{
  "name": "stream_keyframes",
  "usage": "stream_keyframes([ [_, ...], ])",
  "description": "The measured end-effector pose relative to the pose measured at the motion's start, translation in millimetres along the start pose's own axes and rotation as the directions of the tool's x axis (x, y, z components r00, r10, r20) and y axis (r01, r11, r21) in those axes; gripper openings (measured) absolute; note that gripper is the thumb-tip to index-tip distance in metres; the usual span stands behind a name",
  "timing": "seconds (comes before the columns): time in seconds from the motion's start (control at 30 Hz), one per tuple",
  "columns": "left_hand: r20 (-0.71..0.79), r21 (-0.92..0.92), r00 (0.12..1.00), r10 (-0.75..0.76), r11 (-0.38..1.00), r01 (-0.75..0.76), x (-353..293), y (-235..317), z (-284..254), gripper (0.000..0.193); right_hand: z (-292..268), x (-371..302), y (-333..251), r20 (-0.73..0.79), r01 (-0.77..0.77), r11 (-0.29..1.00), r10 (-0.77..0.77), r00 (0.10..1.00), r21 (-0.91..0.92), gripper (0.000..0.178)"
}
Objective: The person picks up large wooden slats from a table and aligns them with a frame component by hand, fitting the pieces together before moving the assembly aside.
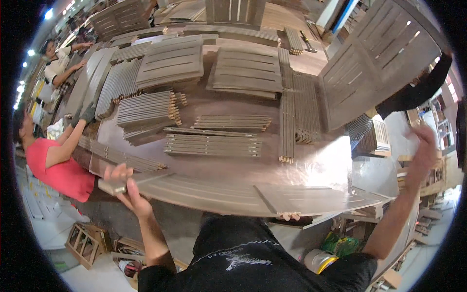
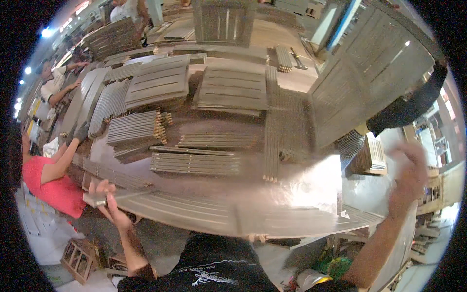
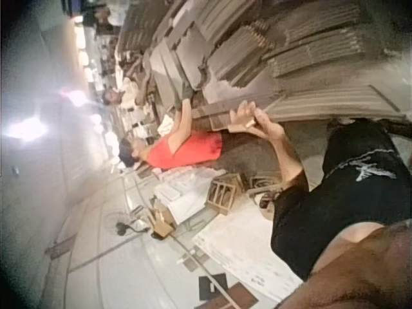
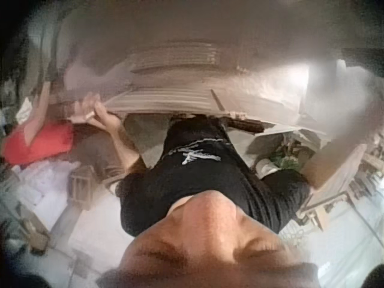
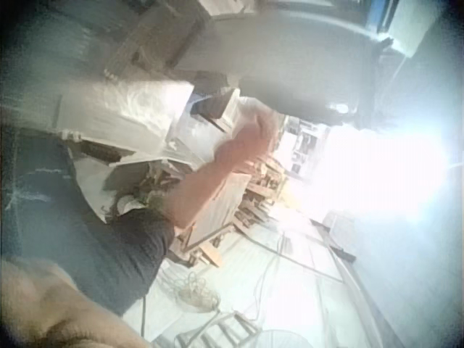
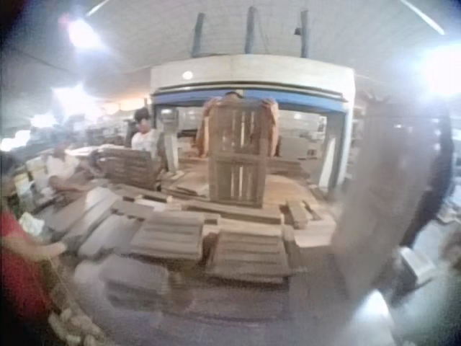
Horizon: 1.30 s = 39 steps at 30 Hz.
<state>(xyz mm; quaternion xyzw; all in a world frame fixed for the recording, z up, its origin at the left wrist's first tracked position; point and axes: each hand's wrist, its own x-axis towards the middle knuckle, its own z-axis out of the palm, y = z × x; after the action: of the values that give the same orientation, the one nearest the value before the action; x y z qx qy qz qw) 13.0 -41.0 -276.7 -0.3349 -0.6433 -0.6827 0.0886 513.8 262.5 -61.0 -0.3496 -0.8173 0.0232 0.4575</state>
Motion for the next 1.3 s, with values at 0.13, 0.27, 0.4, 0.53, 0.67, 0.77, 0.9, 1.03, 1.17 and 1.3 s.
stream_keyframes([
  [0.13,-0.125,0.149,0.992,0.034,0.989,-0.015,-15.0,6.8,-24.0,0.071,178.0,54.5,-63.0,0.659,-0.284,0.957,0.248,0.710,-0.054,0.027],
  [0.27,-0.100,0.089,0.995,0.010,0.996,-0.001,-18.1,15.4,-18.6,0.075,257.5,-32.5,85.2,0.790,-0.220,0.933,0.359,0.497,-0.286,0.040],
  [0.4,-0.091,0.043,0.996,0.013,0.999,-0.009,-28.3,20.5,-26.6,0.072,306.1,-163.3,179.3,0.769,-0.745,0.414,0.606,-0.202,-0.522,0.060],
  [0.53,-0.077,0.092,0.997,0.008,0.996,-0.001,-30.6,26.6,-29.1,0.070,328.2,-218.8,151.1,0.693,-0.889,0.399,0.707,0.141,-0.226,0.062],
  [0.67,-0.167,0.047,0.986,-0.011,0.999,0.019,-40.7,19.7,-42.9,0.069,324.7,-223.1,148.2,0.737,-0.918,0.376,0.655,0.165,-0.129,0.056],
  [0.77,-0.147,0.079,0.989,0.002,0.997,0.010,-36.2,21.4,-36.7,0.068,300.3,-194.4,118.5,0.758,-0.874,0.359,0.652,-0.017,-0.328,0.046],
  [0.9,-0.094,0.143,0.996,0.013,0.990,0.001,-31.4,19.9,-36.3,0.065,288.4,-172.2,112.8,0.835,-0.848,0.364,0.529,-0.153,-0.386,0.048],
  [1.03,-0.139,0.114,0.990,0.021,0.993,-0.005,-35.1,22.9,-42.2,0.064,309.3,-174.6,100.1,0.884,-0.669,0.616,0.447,-0.138,-0.416,0.052],
  [1.17,-0.151,0.117,0.988,0.005,0.993,0.012,-37.2,20.4,-45.5,0.063,302.0,-163.8,103.6,0.903,-0.694,0.632,0.425,-0.064,-0.346,0.050],
  [1.3,-0.095,0.140,0.994,-0.055,0.988,0.068,-33.1,17.9,-39.8,0.055,246.7,-89.1,65.7,0.869,-0.977,0.209,0.477,0.132,0.034,0.041],
])
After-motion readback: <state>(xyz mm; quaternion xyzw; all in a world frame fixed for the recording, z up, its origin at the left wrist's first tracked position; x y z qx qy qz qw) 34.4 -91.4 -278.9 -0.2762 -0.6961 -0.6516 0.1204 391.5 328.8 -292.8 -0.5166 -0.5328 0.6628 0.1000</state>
